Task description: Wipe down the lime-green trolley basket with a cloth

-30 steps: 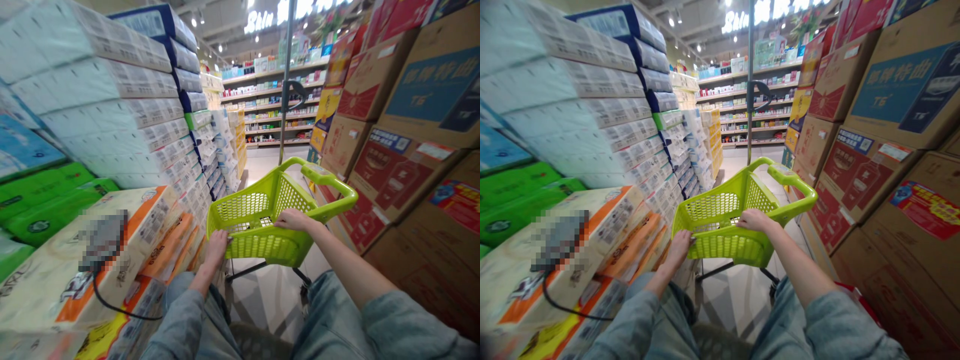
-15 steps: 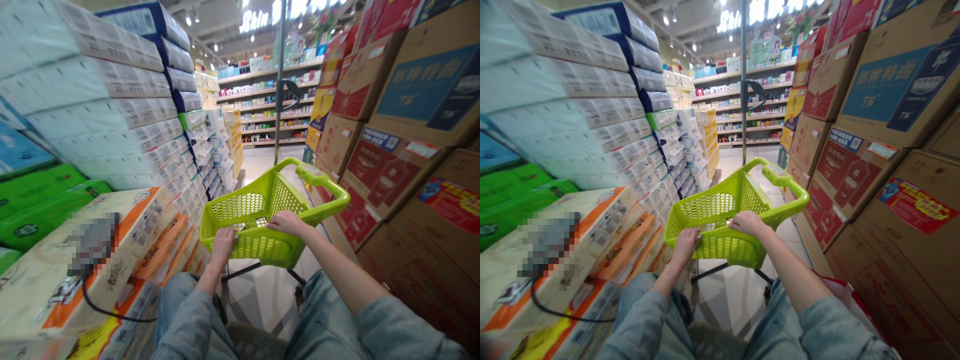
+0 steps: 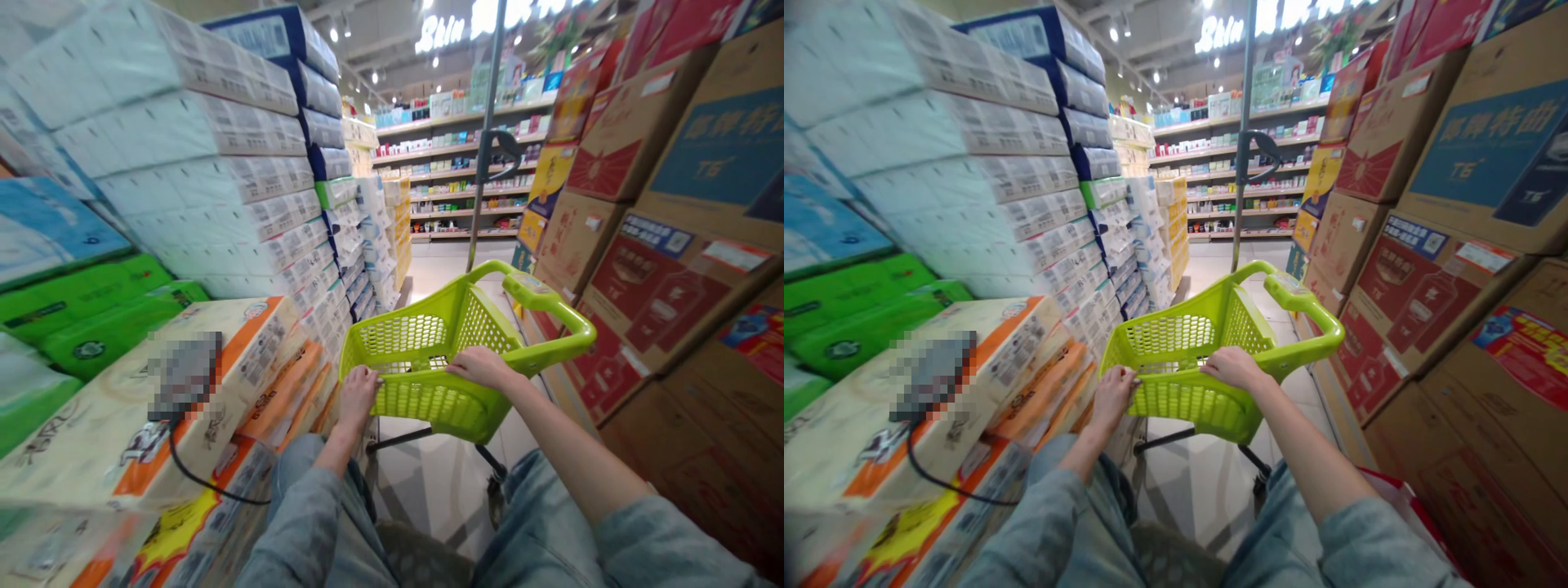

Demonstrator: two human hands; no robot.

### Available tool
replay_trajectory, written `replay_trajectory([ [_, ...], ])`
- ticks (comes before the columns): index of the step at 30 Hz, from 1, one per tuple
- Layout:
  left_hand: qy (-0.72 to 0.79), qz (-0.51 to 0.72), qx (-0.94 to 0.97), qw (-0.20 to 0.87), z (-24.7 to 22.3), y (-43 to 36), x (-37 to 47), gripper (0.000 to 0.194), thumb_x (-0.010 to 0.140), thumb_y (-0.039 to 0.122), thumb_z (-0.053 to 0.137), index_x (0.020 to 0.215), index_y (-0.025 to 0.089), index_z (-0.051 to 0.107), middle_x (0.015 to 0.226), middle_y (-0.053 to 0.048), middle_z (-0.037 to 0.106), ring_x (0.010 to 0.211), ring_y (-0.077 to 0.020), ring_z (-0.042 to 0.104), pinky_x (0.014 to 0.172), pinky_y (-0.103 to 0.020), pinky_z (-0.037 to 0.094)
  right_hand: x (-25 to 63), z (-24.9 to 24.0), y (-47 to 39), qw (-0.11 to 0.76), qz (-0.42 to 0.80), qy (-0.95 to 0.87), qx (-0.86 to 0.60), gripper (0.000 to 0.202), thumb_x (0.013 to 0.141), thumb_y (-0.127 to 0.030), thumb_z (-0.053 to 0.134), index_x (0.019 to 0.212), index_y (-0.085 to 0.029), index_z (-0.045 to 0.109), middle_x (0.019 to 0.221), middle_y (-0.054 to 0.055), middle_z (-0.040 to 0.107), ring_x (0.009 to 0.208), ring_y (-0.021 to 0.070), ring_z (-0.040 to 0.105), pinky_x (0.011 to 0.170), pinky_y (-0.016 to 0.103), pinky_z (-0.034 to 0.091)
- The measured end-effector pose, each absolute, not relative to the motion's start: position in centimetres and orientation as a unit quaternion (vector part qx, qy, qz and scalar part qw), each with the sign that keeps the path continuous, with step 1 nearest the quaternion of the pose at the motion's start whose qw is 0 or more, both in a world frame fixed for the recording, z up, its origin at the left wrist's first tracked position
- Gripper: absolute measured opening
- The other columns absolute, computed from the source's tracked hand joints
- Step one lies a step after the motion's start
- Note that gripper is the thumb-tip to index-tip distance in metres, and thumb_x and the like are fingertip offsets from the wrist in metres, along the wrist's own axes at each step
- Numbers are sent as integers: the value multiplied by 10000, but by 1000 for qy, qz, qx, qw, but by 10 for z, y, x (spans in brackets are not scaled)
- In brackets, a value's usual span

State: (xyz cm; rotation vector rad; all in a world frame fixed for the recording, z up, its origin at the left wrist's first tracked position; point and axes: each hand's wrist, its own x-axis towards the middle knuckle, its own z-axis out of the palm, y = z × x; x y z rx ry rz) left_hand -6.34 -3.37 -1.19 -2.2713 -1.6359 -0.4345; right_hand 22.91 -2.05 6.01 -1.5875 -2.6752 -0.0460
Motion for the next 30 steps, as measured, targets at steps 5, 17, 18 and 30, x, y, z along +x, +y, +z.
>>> replay_trajectory([
  [5, -476, -187, -851, 121, -4, -26, -18, 287, 898, 257, 414, 1159, 166, 491, 971, -88, 525, 921, -206, 477, 806, -339, 418, 228, 60, -20, 17, -14, -859, -511, 468, 897, -481, 333, 839, -215, 714, 828, 62, 705, 784, 171, 631, 639, 221, 390],
  [17, -472, -156, -855, 145, -12, -27, -41, 233, 920, 198, 341, 1043, 143, 531, 906, -85, 582, 875, -197, 535, 812, -360, 386, 231, 52, -18, 26, -3, -863, -504, 465, 902, -487, 314, 909, -235, 705, 866, 50, 704, 797, 166, 624, 652, 222, 390],
  [18, -470, -152, -857, 148, -12, -28, -46, 230, 918, 198, 347, 1047, 146, 529, 904, -83, 583, 878, -199, 535, 824, -365, 378, 231, 52, -19, 28, -3, -864, -502, 462, 901, -487, 316, 906, -238, 706, 867, 49, 703, 798, 166, 624, 653, 222, 391],
  [30, -572, -97, -799, 159, -15, -41, -139, 246, 877, 137, 368, 1006, 163, 576, 947, -97, 566, 943, -247, 497, 837, -370, 363, 235, 55, -16, 16, 1, -868, -496, 458, 893, -478, 328, 880, -233, 714, 816, 64, 704, 783, 173, 626, 655, 223, 393],
])
